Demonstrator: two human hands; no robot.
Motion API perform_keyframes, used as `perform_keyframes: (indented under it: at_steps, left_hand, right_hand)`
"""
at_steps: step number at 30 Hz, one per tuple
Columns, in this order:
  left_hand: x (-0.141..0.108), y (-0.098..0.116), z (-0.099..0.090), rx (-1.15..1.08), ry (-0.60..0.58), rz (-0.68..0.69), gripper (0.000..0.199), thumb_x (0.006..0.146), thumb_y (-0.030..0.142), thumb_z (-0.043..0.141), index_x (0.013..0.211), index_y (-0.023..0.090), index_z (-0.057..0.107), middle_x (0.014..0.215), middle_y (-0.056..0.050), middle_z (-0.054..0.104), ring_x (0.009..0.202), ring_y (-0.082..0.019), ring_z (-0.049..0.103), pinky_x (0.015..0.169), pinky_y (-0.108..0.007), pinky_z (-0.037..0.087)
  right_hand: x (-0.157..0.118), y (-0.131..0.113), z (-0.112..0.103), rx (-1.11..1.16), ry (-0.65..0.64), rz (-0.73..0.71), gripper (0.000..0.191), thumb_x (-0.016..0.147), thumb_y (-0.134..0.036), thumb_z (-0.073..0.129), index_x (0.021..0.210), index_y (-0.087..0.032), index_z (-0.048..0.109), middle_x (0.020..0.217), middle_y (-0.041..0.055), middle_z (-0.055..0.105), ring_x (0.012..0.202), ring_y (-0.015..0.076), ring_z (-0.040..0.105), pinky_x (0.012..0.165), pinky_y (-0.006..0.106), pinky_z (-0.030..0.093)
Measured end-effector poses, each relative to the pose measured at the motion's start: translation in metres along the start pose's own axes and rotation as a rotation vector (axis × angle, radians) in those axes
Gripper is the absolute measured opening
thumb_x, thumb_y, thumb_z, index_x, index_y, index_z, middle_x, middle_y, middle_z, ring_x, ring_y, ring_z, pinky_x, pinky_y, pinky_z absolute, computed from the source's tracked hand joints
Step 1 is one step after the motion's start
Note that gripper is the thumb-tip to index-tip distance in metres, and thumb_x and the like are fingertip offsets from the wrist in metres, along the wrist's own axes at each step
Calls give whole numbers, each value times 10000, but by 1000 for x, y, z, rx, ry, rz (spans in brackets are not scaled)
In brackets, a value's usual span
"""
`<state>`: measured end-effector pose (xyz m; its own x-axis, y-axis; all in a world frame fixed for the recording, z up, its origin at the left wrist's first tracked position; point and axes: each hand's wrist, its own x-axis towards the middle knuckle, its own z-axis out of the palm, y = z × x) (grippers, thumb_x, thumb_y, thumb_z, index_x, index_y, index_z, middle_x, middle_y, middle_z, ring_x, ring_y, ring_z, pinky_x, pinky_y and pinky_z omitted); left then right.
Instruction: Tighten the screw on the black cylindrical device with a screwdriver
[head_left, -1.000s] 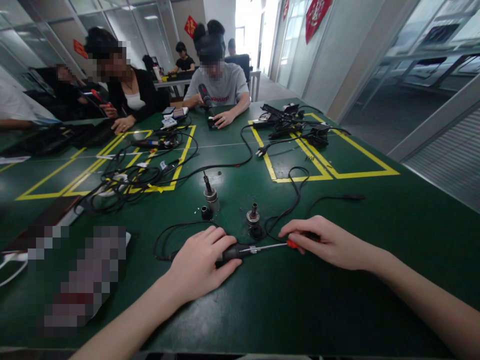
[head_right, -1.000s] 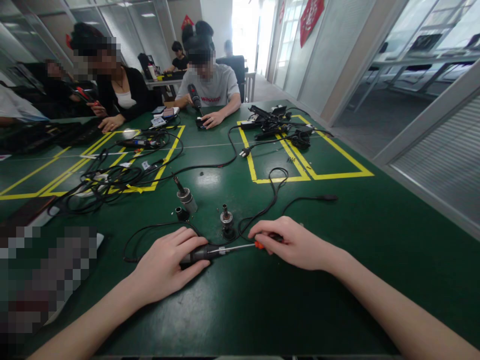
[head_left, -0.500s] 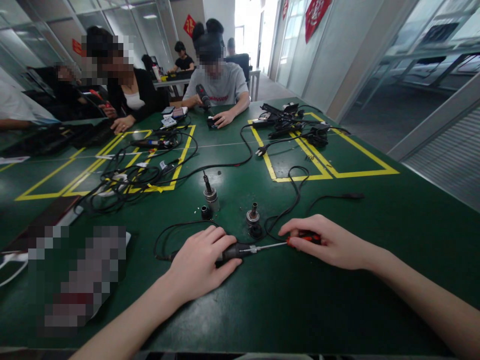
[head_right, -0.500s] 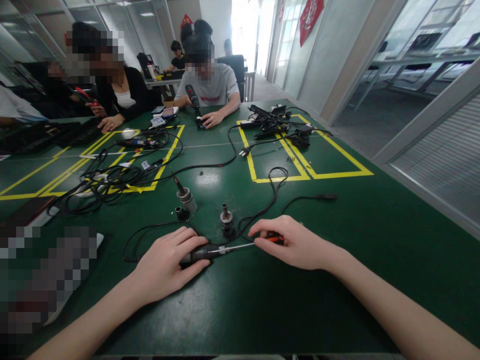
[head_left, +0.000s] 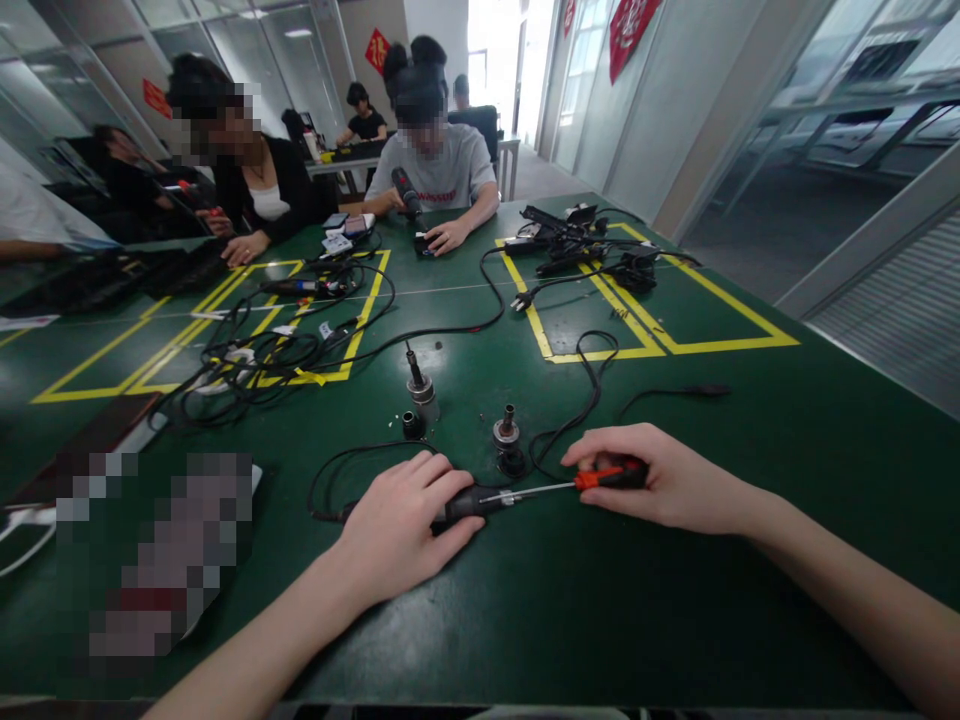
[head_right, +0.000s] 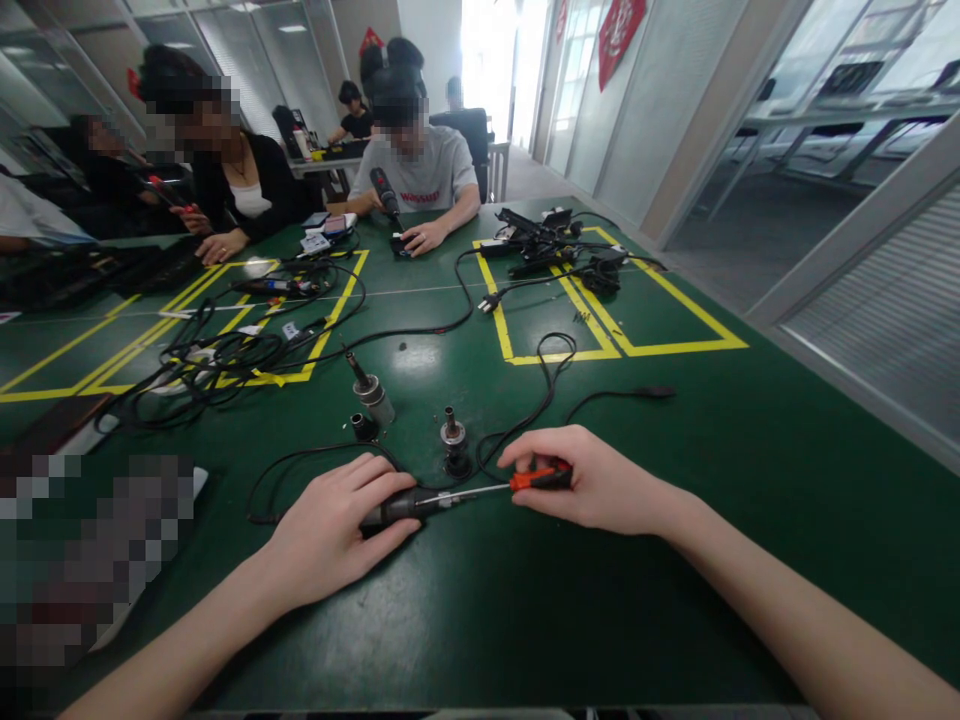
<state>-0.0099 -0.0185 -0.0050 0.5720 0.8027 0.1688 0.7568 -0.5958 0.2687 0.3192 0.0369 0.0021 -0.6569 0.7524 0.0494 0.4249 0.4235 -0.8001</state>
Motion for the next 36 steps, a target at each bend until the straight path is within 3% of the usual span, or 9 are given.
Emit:
perform_keyframes:
  at_steps: [6,12,15,19,25,32,36]
  left_hand:
    - [0,0,0,5,-11,-6,225,989,330,785,1175,217,729,1033,-28,731,944,-241,703,779,-369,572]
    - [1,1,0,9,-5,-4,221,977,319,800,1161,218,732,1018,-25,731,931,-241,705,766,-367,568]
    - [1,0,1,10,-7,-2,218,978,321,794,1161,218,733,1022,-26,730,936,-242,705,769,-368,571]
    - [1,0,1,2,-1,0,218,983,320,787,1167,220,731,1034,-29,733,946,-241,706,783,-366,575]
    - [0,0,0,-2,-10,-7,229,982,321,790,1177,219,729,1035,-31,737,947,-241,707,780,-361,574]
    - [1,1,-1,7,-22,-10,217,995,335,772,1175,220,731,1044,-30,738,956,-236,707,793,-358,583]
    - [1,2,-1,5,-22,-11,215,995,330,771,1173,217,730,1041,-34,738,950,-237,707,795,-359,584]
  right_hand:
    - [2,0,0,-65,0,-86,308,1008,-465,701,1064,-180,804,916,74,798,734,186,712,705,291,569]
    - [3,-9,3,-108,-19,37,541,1146,-559,387,1078,-220,804,619,-8,655,557,170,614,605,291,476]
    - [3,-8,3,-108,-19,6,446,1118,-526,477,1101,-205,786,628,-20,655,523,149,561,558,280,422]
    - [2,-4,1,-41,-12,-29,331,1068,-444,580,1170,-189,764,705,-1,712,610,161,634,608,276,475]
    - [1,-2,1,-22,37,-22,336,950,-427,745,1192,-197,783,886,46,745,712,190,679,646,290,538]
    - [4,-8,3,-65,-32,21,399,1087,-498,529,1095,-188,780,693,9,713,589,163,619,588,281,464]
    - [3,-8,1,-9,-48,16,341,1071,-463,569,1117,-188,765,714,11,730,626,171,656,621,289,495]
